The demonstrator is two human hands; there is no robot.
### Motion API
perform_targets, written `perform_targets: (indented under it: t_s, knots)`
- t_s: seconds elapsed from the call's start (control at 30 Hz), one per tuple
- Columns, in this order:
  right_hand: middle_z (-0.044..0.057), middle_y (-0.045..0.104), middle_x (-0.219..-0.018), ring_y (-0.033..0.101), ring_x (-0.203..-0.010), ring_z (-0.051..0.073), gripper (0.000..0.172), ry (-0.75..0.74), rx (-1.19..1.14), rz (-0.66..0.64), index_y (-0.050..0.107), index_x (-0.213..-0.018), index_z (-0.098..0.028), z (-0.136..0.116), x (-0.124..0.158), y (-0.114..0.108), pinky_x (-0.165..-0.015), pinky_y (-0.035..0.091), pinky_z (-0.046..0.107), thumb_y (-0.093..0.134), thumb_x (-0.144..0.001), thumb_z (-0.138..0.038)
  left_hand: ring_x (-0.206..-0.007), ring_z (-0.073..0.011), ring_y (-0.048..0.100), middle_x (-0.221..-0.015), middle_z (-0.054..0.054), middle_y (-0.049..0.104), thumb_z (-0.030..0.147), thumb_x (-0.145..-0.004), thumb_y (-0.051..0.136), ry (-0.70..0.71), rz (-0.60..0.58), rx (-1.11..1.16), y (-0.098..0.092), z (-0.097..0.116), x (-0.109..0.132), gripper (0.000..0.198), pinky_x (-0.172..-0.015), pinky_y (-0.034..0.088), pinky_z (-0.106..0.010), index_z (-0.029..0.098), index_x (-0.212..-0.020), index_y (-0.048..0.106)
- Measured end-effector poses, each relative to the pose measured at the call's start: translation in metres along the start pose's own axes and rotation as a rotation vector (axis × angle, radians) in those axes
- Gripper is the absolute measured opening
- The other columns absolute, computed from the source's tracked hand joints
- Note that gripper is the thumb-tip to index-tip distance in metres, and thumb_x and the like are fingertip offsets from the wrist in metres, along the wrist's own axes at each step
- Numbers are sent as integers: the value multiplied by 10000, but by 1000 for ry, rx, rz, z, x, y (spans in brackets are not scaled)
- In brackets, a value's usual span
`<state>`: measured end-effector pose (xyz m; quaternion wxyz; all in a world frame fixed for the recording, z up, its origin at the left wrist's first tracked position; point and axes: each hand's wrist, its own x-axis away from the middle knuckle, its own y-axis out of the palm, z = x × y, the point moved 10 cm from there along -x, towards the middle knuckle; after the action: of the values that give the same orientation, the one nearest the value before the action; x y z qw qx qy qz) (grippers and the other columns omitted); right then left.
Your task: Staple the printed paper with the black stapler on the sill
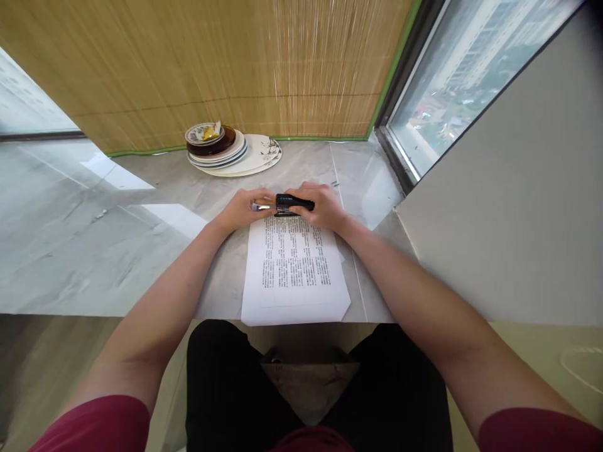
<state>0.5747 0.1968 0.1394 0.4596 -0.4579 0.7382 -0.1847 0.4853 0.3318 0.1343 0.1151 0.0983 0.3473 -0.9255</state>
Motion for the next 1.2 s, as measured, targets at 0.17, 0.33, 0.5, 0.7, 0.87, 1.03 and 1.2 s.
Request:
perform_targets:
  t_s: [0.17,0.33,0.5,0.7,0.87,1.03,1.2]
  knots:
    - [45,770,-1065,683,-1007,256,345,34,-4,-5,733,-1298,-267,3,0,0,-960,523,393,661,-972,-351,-1078,-303,787,-1083,-94,819,469,-779,885,-39,-29,68,4,-16,-1,448,-916,635,-379,212,-1119,745]
    - [38,778,-1042,688,-985,252,325,-30,-41,12,743,-1276,-276,-3,1,-3,-943,524,389,672,-965,-336,-1040,-285,793,-1040,-97,818,514,-752,900,-73,-50,183,8,-20,-1,460,-913,645,-379,196,-1057,768]
    - [36,778,-1045,688,-988,249,319,13,-2,14,745,-1270,-280,3,1,-2,-932,523,386,670,-970,-359,-1008,-274,789,-997,-101,820,516,-720,925,-83,13,171,1,-20,-2,427,-943,635,-389,178,-942,790]
    - [52,770,-1036,695,-930,234,325,-5,13,75,737,-1271,-246,5,1,-8,-894,510,382,651,-988,-380,-981,-274,781,-1009,-107,824,552,-694,934,-111,62,116,-6,-24,-2,489,-905,626,-362,172,-983,829]
    - [50,773,-1038,702,-923,231,311,27,-22,120,744,-1249,-248,8,2,-11,-882,511,377,667,-974,-373,-929,-255,773,-989,-94,833,535,-773,884,-38,151,22,-15,-12,1,412,-881,609,-349,189,-996,864]
    - [53,778,-1042,709,-937,238,306,36,-47,127,755,-1231,-246,8,2,-12,-895,521,382,687,-959,-369,-855,-241,769,-958,-87,837,509,-804,867,-2,189,0,-18,-9,3,357,-830,600,-345,207,-994,878]
    - [55,784,-1047,709,-929,238,317,46,-45,128,754,-1243,-247,12,1,-9,-894,529,383,683,-961,-373,-849,-242,774,-942,-84,837,498,-805,872,-11,190,11,-18,-14,2,340,-808,601,-340,210,-985,879]
